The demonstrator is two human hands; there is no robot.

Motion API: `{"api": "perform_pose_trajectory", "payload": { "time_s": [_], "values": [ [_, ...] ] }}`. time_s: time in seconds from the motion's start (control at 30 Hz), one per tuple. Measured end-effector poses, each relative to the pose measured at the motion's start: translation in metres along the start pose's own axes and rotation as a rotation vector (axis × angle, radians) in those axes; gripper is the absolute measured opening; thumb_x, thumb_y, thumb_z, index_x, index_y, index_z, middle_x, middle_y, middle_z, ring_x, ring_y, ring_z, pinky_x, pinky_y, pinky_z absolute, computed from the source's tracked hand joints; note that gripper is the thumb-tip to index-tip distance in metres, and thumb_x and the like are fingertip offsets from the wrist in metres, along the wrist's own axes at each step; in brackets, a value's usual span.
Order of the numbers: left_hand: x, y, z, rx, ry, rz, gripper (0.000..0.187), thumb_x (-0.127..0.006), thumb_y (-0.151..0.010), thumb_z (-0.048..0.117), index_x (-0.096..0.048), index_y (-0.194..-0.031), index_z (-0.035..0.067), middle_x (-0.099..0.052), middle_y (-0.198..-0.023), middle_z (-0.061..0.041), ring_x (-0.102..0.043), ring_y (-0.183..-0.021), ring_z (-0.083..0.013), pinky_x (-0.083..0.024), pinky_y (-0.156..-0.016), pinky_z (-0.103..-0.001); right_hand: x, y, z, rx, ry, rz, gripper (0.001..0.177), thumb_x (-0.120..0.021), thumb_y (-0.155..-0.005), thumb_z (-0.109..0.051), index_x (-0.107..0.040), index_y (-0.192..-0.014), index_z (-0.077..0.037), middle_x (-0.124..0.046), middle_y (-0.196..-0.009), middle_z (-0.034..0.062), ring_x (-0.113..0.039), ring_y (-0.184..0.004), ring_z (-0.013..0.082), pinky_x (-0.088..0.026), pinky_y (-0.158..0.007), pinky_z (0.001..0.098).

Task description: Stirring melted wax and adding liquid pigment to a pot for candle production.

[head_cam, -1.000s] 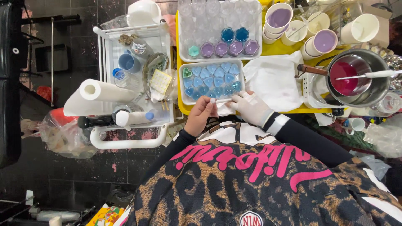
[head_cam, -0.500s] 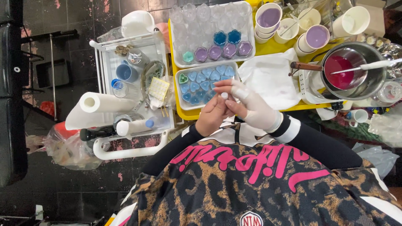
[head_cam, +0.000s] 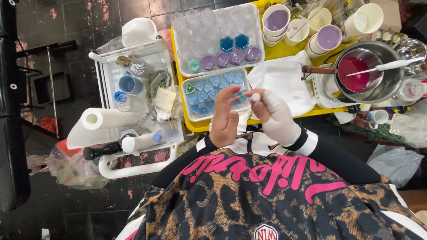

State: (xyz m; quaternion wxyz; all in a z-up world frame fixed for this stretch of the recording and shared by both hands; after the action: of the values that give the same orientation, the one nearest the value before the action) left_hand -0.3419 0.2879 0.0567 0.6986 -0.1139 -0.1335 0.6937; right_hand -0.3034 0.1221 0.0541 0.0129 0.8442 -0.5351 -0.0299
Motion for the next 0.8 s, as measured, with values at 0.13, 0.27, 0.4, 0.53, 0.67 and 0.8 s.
{"api": "perform_pose_trajectory", "payload": {
  "time_s": [0.13,0.27,0.4,0.53,0.67,0.8],
  "values": [
    [0.001,-0.005,0.003,-0.054,-0.086,-0.106,0.048,-0.043,-0.115,0.037,-0.048,-0.15,0.004,-0.05,-0.153,-0.014,-0.049,-0.145,-0.0277,-0.043,-0.121,-0.039,-0.01,0.001,-0.01,0.208,0.251,-0.1,0.024,-0.05,-0.11,-0.014,-0.06,-0.127,0.0,-0.064,-0.101,0.0065,-0.062,-0.091,0.0183,-0.051,-0.084,0.0308],
    [-0.007,-0.003,0.0,0.015,0.221,-0.221,0.034,-0.044,-0.118,0.025,-0.052,-0.143,0.003,-0.058,-0.148,-0.016,-0.055,-0.142,-0.0288,-0.041,-0.124,-0.041,-0.012,0.005,-0.003,0.245,0.31,-0.175,0.019,-0.052,-0.109,-0.014,-0.059,-0.121,-0.002,-0.066,-0.102,0.0102,-0.067,-0.092,0.0233,-0.053,-0.082,0.0324],
    [-0.005,0.003,-0.001,-0.002,0.335,-0.207,0.026,-0.042,-0.118,0.02,-0.054,-0.135,0.004,-0.058,-0.146,-0.018,-0.057,-0.142,-0.0288,-0.042,-0.121,-0.039,-0.014,0.003,-0.003,0.196,0.443,-0.283,0.02,-0.054,-0.105,-0.014,-0.057,-0.122,-0.003,-0.064,-0.091,0.0128,-0.066,-0.083,0.0311,-0.051,-0.073,0.0368],
    [-0.003,0.001,0.002,-0.005,0.347,-0.206,0.025,-0.042,-0.118,0.02,-0.055,-0.132,0.004,-0.058,-0.145,-0.02,-0.057,-0.14,-0.0294,-0.042,-0.12,-0.039,-0.02,0.004,-0.014,0.386,0.414,-0.255,0.02,-0.053,-0.107,-0.012,-0.055,-0.124,-0.003,-0.063,-0.098,0.0164,-0.064,-0.086,0.0365,-0.051,-0.075,0.0398],
    [-0.004,0.004,0.002,-0.019,0.346,-0.175,0.025,-0.044,-0.118,0.025,-0.054,-0.131,0.006,-0.059,-0.144,-0.021,-0.059,-0.135,-0.0284,-0.044,-0.116,-0.038,-0.022,0.004,-0.005,0.341,0.47,-0.217,0.019,-0.055,-0.105,-0.012,-0.056,-0.122,-0.004,-0.065,-0.093,0.0165,-0.065,-0.085,0.0393,-0.05,-0.072,0.0432],
    [-0.007,0.008,-0.001,-0.033,0.374,-0.149,0.028,-0.045,-0.116,0.03,-0.055,-0.129,0.008,-0.059,-0.144,-0.021,-0.059,-0.137,-0.0295,-0.045,-0.115,-0.039,-0.027,0.004,-0.013,0.439,0.435,-0.19,0.014,-0.054,-0.105,-0.009,-0.057,-0.118,-0.003,-0.066,-0.098,0.0184,-0.065,-0.09,0.0418,-0.052,-0.074,0.0447]
  ]
}}
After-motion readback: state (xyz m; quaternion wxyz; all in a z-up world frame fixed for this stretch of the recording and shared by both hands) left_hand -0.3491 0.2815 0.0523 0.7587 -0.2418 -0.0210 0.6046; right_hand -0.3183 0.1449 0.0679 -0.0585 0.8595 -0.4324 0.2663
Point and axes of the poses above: each hand's wrist, its own y-axis away from the middle knuckle, its own x-axis out of the back of the hand, z = x × y, the point moved 4 cm from there along -y, towards the middle knuckle
